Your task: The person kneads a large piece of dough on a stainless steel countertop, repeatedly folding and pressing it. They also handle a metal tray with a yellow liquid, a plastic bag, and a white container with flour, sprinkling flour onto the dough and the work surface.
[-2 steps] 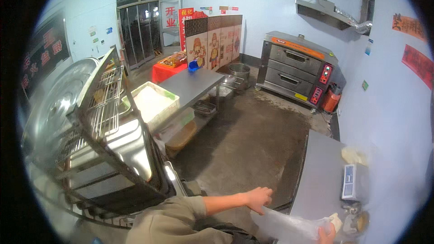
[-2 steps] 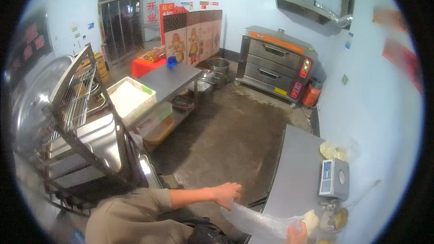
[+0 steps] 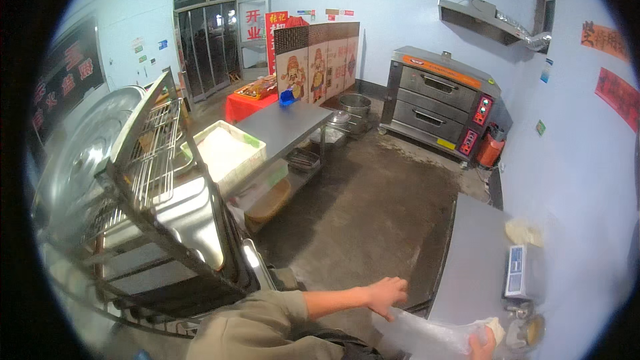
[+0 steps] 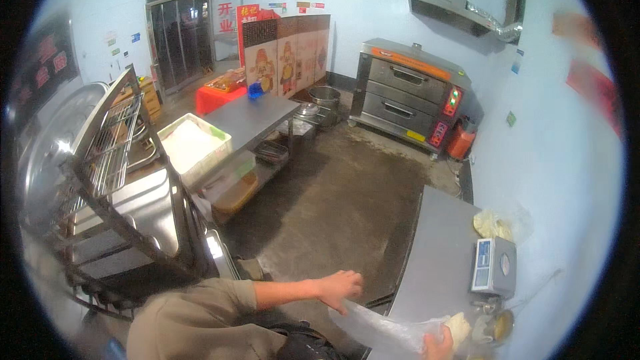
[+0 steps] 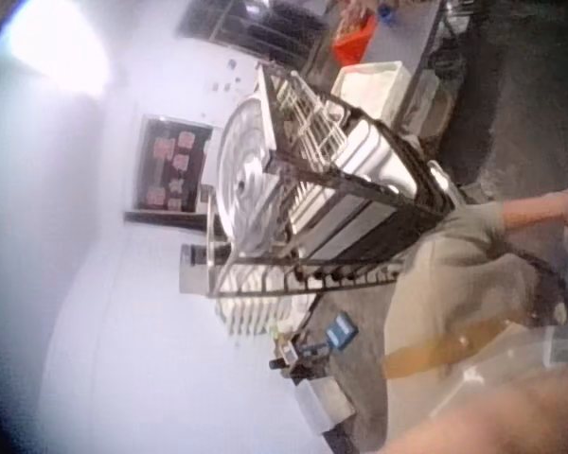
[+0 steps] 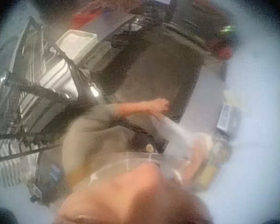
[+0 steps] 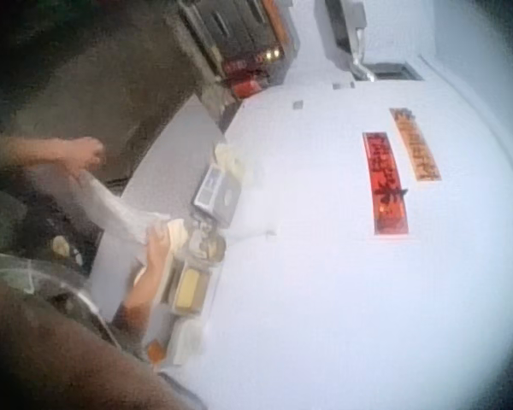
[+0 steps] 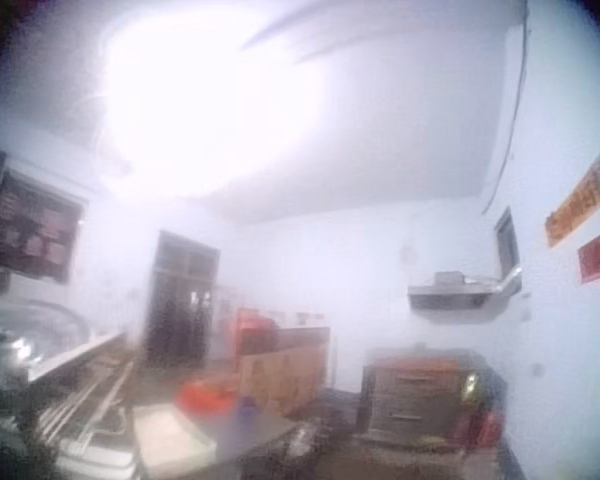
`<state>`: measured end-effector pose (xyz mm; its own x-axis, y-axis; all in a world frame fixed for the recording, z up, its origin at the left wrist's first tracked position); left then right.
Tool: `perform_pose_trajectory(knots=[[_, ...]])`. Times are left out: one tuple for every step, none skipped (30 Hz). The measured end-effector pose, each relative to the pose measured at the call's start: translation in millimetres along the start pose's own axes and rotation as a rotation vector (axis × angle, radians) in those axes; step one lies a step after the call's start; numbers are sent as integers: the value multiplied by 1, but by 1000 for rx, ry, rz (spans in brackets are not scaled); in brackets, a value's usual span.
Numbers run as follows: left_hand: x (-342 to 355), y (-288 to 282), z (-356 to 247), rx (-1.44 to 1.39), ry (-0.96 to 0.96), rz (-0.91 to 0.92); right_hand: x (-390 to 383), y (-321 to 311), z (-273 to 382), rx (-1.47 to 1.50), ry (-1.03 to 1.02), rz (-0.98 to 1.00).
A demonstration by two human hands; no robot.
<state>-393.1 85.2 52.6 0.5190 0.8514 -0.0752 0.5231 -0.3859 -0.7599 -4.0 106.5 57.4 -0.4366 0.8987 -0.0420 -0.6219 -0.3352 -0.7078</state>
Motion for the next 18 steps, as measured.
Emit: perform_pose_trajectory(knots=[[6, -7, -9, -19, 131, -136, 11, -3, 18, -49, 6, 48], [12, -10, -16, -30, 224, -234, 24, -3, 35, -82, 58, 91], [21, -10, -26, -97, 335, -292, 39, -3, 53, -120, 125, 137], [34, -9, -37, -161, 407, -313, 51, -3, 72, -132, 179, 173], [45, -8, -44, -211, 449, -315, 60, -5, 91, -100, 214, 194], [57, -5, -46, -410, 451, -225, 68, -6, 109, -20, 230, 198], [70, 2, -51, -598, 418, -109, 75, -13, 123, 156, 217, 169], [80, 12, -60, -800, 396, 20, 83, -18, 131, 334, 203, 145], [88, 15, -60, -758, 338, 59, 85, -27, 131, 513, 195, 100], [95, 19, -60, -726, 292, 97, 85, -39, 124, 694, 184, 44], [102, 22, -60, -748, 250, 172, 83, -51, 111, 873, 171, -15], [106, 25, -59, -790, 218, 225, 82, -63, 98, 1062, 99, -41], [111, 23, -58, -844, 222, 233, 82, -82, 77, 1087, 85, -100], [113, 19, -56, -929, 233, 223, 77, -105, 60, 1120, 27, -122], [117, 16, -54, -1015, 242, 211, 63, -118, 30, 1058, 111, -265], [120, 16, -52, -1058, 214, 248, 51, -125, 12, 885, 135, -279], [122, 17, -50, -1101, 182, 285, 28, -130, -15, 616, 306, -402], [124, 18, -49, -1143, 150, 324, 11, -118, -34, 474, 425, -413]])
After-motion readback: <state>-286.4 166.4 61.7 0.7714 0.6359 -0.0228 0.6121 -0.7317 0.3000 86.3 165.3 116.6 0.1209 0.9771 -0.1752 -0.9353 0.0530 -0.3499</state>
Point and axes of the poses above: each hand's wrist, its own x-axis towards the middle knuckle, its own y-axis out of the palm, z = x × y, the point moved 8 cm from there along x, towards the middle knuckle, and after that the axes turned 9 degrees about -x, right-handed, at the moved point
